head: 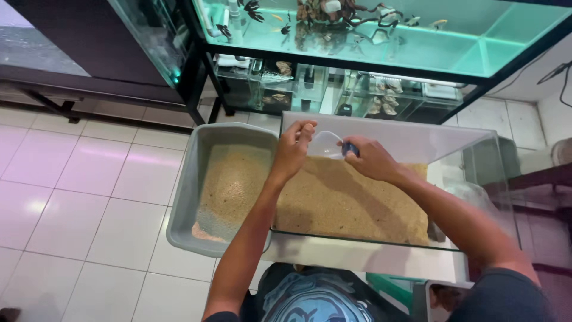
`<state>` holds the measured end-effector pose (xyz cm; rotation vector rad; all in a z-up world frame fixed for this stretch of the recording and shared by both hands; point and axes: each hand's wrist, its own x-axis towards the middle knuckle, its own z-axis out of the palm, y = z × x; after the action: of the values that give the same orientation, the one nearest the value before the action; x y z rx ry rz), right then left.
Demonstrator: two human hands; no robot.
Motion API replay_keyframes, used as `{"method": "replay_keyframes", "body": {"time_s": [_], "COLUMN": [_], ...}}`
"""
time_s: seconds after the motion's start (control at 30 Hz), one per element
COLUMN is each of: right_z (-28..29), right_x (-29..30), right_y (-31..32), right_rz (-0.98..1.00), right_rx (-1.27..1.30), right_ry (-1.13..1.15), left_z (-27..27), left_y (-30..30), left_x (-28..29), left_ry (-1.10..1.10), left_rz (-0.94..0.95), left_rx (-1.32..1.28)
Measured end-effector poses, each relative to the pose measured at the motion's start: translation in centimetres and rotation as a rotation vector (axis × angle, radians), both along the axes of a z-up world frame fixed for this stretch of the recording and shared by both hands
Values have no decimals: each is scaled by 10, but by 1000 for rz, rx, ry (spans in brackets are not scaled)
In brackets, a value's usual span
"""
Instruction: The person cleans aquarium sand by repeatedly scooping it from a large bin using a small plastic cup and pouring it into a glass aquarium, then stirring the sand and water mixture by hand.
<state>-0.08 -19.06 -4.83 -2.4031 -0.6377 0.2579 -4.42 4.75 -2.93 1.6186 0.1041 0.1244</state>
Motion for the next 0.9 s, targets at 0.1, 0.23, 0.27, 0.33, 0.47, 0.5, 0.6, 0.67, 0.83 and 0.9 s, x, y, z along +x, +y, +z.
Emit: {"method": "replay_keyframes", "body": {"time_s": [0.1,0.23,0.27,0.33,0.47,0.5,0.6,0.67,0.83,0.9], "right_z": [-16,-57,-65,-91,-163,-180,-183,-207,-189,-182], "right_x": [-1,-7,-6,3,27,32,29,22,-18,-25], "right_y": [-1,-1,-1,3,14,16,46,59,90,86], "right_rz": [69,144,165,197,288,308,359,376,460,417], "right_rx": [-173,-292,-315,-336,-413,-355,-388,-334,-289,-237], "right_ry": [64,157,159,159,195,173,139,205,284,446], "left_z": [-3,-17,-19,-22,-20,-17,-15,-14,-14,-18], "left_y": [-4,1,1,0,-1,-2,-1,-1,-3,-3], "left_x": [2,5,6,9,8,8,3,2,2,6], "left_ry": [71,157,138,122,141,153,157,154,153,140], "left_rz": [-110,-130,-141,-140,-129,-131,-126,-116,-116,-124], "left_rx": [-87,-24,51,129,144,145,182,175,137,93]}}
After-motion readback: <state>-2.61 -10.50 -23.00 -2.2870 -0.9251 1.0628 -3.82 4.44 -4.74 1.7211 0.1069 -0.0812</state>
